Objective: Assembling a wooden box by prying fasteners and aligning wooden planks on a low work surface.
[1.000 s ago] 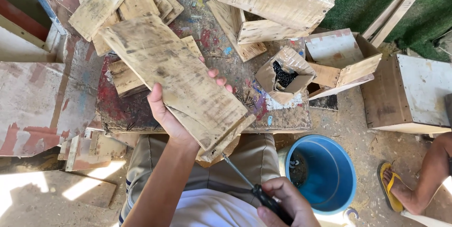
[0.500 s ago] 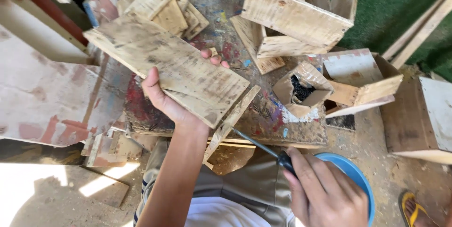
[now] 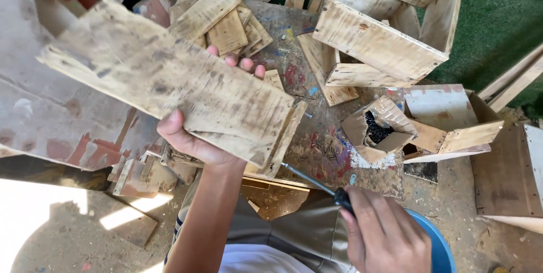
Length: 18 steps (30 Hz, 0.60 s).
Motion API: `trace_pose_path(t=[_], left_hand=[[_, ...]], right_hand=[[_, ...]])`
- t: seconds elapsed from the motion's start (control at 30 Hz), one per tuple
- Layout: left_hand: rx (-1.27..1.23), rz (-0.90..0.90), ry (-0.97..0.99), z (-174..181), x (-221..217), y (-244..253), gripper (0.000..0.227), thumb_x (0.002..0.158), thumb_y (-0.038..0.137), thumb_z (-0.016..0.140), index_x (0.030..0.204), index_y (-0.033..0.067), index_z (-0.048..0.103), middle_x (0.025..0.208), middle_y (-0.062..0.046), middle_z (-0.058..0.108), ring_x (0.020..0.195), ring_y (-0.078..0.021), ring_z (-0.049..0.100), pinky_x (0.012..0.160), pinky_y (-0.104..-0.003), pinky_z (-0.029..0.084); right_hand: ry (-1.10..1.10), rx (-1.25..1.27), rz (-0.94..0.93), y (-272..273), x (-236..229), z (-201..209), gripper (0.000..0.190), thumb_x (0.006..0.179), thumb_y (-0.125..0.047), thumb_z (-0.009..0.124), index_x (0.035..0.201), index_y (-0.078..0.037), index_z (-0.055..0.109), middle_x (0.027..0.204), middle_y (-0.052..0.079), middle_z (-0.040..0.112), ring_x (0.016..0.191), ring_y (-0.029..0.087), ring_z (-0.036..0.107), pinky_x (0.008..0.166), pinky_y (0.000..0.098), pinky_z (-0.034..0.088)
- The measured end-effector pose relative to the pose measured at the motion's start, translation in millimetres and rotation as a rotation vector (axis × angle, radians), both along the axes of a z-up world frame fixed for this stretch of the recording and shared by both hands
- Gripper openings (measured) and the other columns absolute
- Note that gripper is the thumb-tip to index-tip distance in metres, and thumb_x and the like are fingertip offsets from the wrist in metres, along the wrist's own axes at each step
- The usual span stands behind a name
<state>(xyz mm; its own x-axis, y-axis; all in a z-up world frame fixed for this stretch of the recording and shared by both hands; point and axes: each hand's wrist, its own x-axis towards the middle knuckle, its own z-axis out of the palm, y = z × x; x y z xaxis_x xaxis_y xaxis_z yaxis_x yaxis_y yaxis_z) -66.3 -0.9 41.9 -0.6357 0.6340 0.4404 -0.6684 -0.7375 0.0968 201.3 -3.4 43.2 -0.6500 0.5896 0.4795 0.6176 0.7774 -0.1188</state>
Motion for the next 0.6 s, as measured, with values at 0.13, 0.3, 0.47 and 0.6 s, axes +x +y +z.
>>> trace_pose_path(t=[0.13,0.3,0.47,0.6], left_hand=[[-0.005,-0.025,-0.007,-17,-3,2,0.078,0.078,0.046,0.059,0.141,0.0001,0.048,0.122,-0.017,0.055,0.116,-0.0324,0.055,0.106,-0.049,0.044],[0.026,-0.058,0.005,-19,-4,2,0.079,0.080,0.046,0.059,0.142,-0.0004,0.042,0.114,-0.015,0.053,0.105,-0.0283,0.053,0.099,-0.047,0.045],[0.015,-0.175,-0.061,-14,-8,2,0.082,0.073,0.043,0.064,0.140,0.0018,0.039,0.110,-0.013,0.051,0.101,-0.0261,0.052,0.095,-0.043,0.045],[-0.008,-0.188,-0.013,-15,-13,2,0.085,0.073,0.046,0.063,0.140,0.0017,0.039,0.110,-0.011,0.050,0.101,-0.0248,0.050,0.095,-0.043,0.043]], right_hand=[[-0.031,-0.008,0.026,0,-4,-3,0.029,0.079,-0.005,0.071,0.107,0.000,0.072,0.099,0.013,0.076,0.072,0.021,0.075,0.060,0.0332,0.062],[-0.002,-0.135,0.091,2,0,-15,0.026,0.074,-0.003,0.070,0.100,-0.001,0.072,0.085,0.011,0.075,0.049,0.015,0.067,0.049,0.0295,0.057],[0.090,-0.399,0.108,8,-6,-18,0.023,0.075,-0.011,0.072,0.098,-0.006,0.071,0.069,0.007,0.077,0.032,0.010,0.060,0.031,0.0249,0.050],[0.290,-1.715,-0.043,23,5,-34,0.033,0.091,-0.013,0.065,0.105,0.010,0.083,0.067,0.017,0.075,0.051,0.017,0.060,0.045,0.0294,0.040]])
